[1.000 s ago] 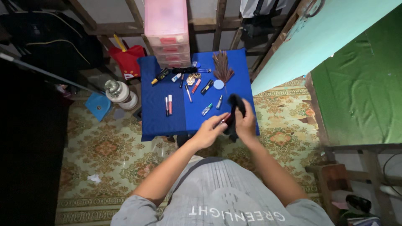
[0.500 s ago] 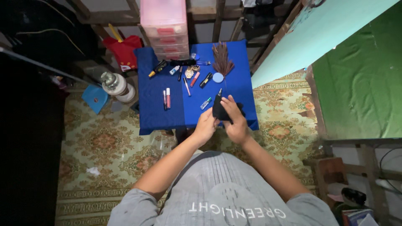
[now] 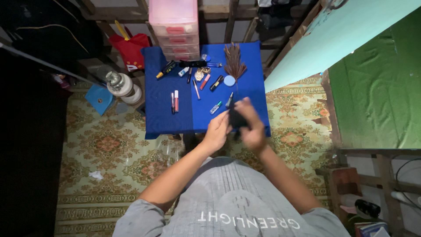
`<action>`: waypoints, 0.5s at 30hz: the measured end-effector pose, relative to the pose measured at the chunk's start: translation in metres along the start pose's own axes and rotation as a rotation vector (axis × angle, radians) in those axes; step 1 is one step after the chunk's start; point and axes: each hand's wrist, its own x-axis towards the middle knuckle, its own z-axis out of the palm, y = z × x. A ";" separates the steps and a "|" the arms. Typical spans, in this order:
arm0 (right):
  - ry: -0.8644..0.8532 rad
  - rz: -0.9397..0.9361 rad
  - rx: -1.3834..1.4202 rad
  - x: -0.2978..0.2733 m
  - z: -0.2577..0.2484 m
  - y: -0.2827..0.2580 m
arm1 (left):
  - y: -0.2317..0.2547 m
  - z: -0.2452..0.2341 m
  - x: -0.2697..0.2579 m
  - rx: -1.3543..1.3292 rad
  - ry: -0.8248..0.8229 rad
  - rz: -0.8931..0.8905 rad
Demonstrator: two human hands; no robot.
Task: The person cleans various cosmetic items, including lipsticks, a small bottle, and a compact, using a black cloth. They pick up each item from a blue table, wipe it thoroughly, and place it into a pink plastic drawer unit. The person repeats this process for multiple items throughout the video.
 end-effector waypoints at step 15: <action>0.212 0.404 0.002 0.002 0.006 0.022 | 0.034 0.005 -0.009 0.573 -0.041 0.341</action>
